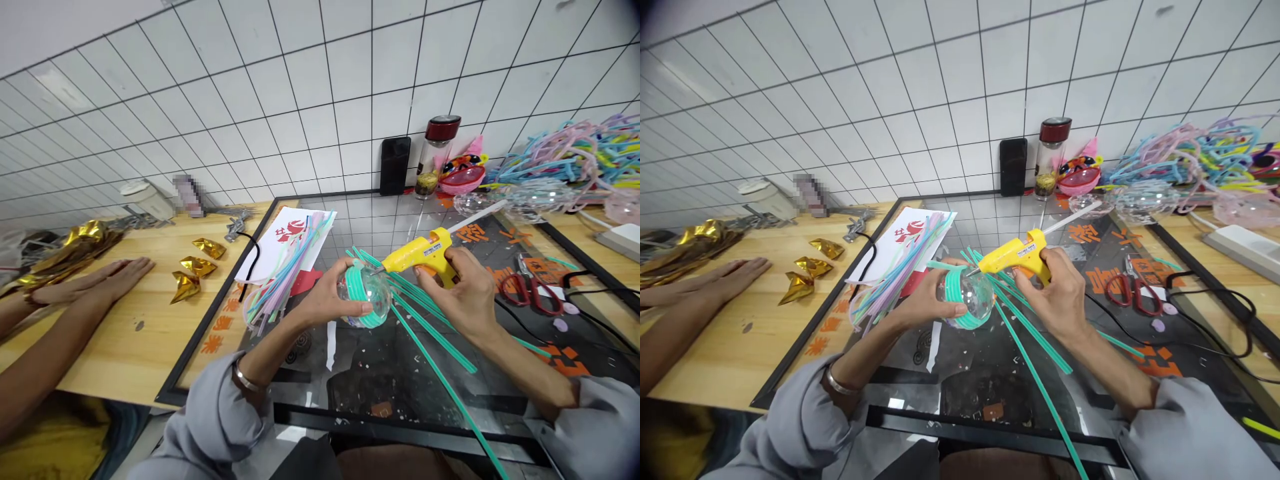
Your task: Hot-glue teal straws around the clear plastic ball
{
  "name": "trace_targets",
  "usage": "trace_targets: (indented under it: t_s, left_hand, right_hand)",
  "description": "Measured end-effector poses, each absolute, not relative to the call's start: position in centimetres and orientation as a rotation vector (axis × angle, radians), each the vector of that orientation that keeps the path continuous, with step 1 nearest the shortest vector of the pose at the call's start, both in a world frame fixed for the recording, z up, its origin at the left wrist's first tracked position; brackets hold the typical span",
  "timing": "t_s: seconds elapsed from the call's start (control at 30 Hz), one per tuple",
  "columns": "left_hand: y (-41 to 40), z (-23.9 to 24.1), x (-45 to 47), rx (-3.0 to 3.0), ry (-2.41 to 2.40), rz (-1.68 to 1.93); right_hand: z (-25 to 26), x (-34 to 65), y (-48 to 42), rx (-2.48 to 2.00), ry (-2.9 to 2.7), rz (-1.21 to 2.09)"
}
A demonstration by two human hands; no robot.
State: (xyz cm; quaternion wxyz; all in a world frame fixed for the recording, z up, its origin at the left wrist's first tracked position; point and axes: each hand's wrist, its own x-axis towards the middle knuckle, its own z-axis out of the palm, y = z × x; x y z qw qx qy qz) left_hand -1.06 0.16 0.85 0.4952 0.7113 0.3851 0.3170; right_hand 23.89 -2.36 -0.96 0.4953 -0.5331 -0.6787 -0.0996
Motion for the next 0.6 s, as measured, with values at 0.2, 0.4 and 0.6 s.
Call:
trace_targets:
  t_s: [0.2,0.4,0.6]
  left_hand:
    - [0.01,0.98,-1.01,1.708,0.937,0.769]
    - [-0.05,0.93,-1.03,1.689,0.950,0.753]
    - [-0.20,0.91,-0.94,1.697,0.945,0.757]
  right_hand:
    - [-1.12,23.95,-2.40,-1.234,-1.659,-0.314]
    - [-1.15,23.90,-2.45,-1.217,-1.670,-0.351]
    - [-1.22,23.69,-2.48,-1.176,-1.694,-0.412]
